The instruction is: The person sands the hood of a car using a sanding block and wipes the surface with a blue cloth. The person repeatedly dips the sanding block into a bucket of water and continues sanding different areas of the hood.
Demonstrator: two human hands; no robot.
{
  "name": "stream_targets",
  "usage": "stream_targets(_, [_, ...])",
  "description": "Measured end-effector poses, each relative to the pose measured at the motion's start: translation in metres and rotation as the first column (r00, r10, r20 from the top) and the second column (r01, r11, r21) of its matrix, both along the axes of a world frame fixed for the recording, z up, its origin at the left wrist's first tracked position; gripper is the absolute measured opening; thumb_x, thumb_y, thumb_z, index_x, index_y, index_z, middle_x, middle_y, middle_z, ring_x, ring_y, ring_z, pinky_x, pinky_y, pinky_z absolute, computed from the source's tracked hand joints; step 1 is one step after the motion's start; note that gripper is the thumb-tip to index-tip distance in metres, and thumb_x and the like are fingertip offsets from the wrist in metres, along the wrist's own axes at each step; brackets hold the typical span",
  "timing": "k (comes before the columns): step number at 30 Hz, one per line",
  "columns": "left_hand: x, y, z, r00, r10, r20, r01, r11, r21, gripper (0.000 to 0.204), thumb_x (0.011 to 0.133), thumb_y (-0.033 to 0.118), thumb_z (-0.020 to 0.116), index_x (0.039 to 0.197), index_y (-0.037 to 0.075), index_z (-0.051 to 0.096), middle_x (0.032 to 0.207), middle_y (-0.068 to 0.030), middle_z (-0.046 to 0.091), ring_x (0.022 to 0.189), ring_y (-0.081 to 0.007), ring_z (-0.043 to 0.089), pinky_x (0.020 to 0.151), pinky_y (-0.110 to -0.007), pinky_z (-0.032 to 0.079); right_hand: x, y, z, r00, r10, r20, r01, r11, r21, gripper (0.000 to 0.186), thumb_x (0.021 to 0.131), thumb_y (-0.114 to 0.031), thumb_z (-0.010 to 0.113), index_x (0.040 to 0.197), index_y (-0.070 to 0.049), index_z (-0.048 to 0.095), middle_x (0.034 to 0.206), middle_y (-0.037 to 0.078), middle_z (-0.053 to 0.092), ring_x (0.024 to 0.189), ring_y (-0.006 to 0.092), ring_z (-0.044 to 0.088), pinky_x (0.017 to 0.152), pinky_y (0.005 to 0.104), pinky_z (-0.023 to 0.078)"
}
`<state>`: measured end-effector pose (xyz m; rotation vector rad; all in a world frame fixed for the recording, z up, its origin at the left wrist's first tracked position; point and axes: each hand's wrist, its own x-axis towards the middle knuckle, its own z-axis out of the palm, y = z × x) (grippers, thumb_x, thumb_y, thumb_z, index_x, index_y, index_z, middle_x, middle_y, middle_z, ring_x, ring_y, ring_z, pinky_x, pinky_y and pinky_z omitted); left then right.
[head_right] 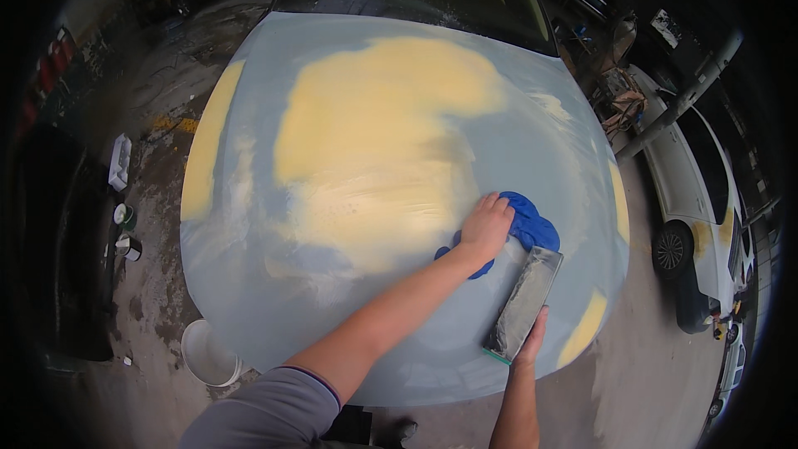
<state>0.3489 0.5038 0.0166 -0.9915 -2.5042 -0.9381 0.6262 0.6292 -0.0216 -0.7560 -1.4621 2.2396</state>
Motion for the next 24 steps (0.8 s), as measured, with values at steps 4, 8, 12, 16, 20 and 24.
stream_targets(4, [-0.019,-0.103,0.004,0.985,0.170,-0.025,-0.167,0.982,0.084,0.029,0.099,0.003,0.060,0.122,0.001,0.078,0.145,-0.0191,0.071,0.142,-0.0406,0.061,0.125,-0.047,0.046,0.002,-0.008,0.007,1.000,-0.002,-0.018,0.002,1.000,0.013,0.077,0.114,-0.067,0.055,0.157,-0.002,0.058,0.136,0.014,0.073,0.115,0.0289,0.074,0.102,0.0444,0.061])
stream_targets(8, [-0.046,-0.229,-0.007,0.917,0.399,-0.007,-0.396,0.914,0.091,0.031,0.102,0.008,0.061,0.128,0.002,0.077,0.148,-0.0182,0.071,0.142,-0.0413,0.061,0.124,-0.048,0.047,0.000,-0.008,0.008,0.999,-0.004,-0.033,0.006,0.999,0.048,0.077,0.115,-0.065,0.054,0.160,-0.002,0.057,0.142,0.013,0.072,0.119,0.0280,0.074,0.106,0.0433,0.060])
stream_targets(12, [-0.042,-0.366,-0.029,0.765,0.643,-0.034,-0.636,0.764,0.109,0.038,0.097,-0.001,0.060,0.131,0.003,0.077,0.143,-0.0233,0.072,0.135,-0.0454,0.065,0.120,-0.050,0.051,-0.002,-0.006,0.004,0.994,0.071,-0.082,-0.069,0.997,0.027,0.075,0.116,-0.063,0.052,0.159,-0.002,0.057,0.143,0.013,0.072,0.122,0.0275,0.073,0.108,0.0432,0.059])
stream_targets(16, [-0.007,-0.477,-0.056,0.582,0.811,0.056,-0.813,0.583,0.000,0.053,0.092,-0.002,0.072,0.144,0.004,0.071,0.155,-0.0237,0.066,0.144,-0.0442,0.060,0.125,-0.050,0.047,-0.007,0.001,0.005,0.996,0.073,-0.049,-0.075,0.997,-0.033,0.073,0.117,-0.061,0.051,0.157,-0.001,0.059,0.142,0.014,0.073,0.121,0.0269,0.074,0.108,0.0428,0.059])
stream_targets(20, [0.026,-0.494,-0.042,0.657,0.725,0.206,-0.744,0.667,0.025,0.075,0.097,0.037,0.081,0.163,0.010,0.057,0.166,-0.0308,0.053,0.152,-0.0483,0.052,0.128,-0.050,0.043,-0.005,-0.006,0.015,0.996,0.082,-0.036,-0.083,0.996,-0.021,0.073,0.117,-0.064,0.049,0.156,-0.002,0.059,0.138,0.014,0.073,0.118,0.0276,0.074,0.104,0.0438,0.060])
stream_targets(24, [0.067,-0.406,-0.006,0.641,0.749,0.169,-0.725,0.663,-0.189,0.099,0.093,0.062,0.081,0.172,0.012,0.046,0.170,-0.0359,0.045,0.156,-0.0512,0.047,0.130,-0.053,0.040,0.002,0.012,0.017,0.991,0.132,-0.027,-0.132,0.991,-0.010,0.070,0.119,-0.058,0.049,0.153,0.001,0.061,0.136,0.013,0.074,0.117,0.0254,0.074,0.105,0.0414,0.060])
